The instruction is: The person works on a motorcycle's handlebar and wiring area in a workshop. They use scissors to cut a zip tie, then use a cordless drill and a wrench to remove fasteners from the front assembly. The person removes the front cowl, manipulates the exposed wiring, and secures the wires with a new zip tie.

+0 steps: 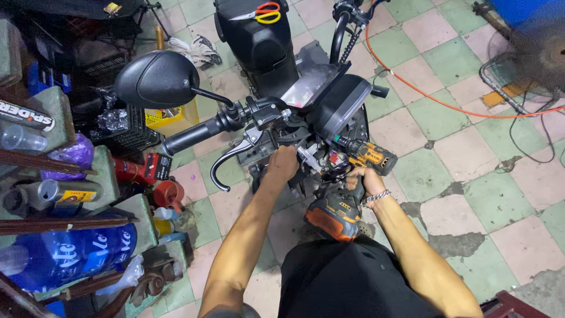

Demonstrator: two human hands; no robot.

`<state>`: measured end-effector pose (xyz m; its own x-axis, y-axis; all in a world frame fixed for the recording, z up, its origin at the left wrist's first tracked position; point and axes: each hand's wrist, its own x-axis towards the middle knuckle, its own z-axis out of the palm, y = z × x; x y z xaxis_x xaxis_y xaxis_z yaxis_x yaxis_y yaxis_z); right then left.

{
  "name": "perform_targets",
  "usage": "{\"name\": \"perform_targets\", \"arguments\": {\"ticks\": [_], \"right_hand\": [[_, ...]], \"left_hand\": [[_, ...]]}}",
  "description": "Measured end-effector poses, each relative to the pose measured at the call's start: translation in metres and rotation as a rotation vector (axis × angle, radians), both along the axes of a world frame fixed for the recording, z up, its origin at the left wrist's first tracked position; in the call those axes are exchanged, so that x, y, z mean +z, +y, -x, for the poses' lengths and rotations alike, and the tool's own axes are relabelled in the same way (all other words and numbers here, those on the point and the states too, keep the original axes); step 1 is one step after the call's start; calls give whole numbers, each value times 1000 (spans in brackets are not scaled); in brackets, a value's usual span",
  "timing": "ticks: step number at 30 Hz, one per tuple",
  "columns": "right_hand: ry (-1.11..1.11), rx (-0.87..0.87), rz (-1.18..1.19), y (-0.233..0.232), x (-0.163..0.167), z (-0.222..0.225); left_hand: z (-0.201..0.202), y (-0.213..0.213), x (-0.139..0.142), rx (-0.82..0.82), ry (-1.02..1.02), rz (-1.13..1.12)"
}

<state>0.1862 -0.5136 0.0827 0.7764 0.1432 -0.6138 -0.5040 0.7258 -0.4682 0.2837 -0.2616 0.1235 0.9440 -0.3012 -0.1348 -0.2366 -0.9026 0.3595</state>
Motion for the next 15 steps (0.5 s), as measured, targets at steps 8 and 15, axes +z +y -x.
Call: {"name": "perform_targets", "arguments": {"ticks": [8,15], "right_hand": [[-19,53,-15,-1,5,6],[-55,89,-38,-8,-17,12]], "left_hand": [[12,-25,-24,473,420,561],[52,-17,-47,647,649,1075]]}}
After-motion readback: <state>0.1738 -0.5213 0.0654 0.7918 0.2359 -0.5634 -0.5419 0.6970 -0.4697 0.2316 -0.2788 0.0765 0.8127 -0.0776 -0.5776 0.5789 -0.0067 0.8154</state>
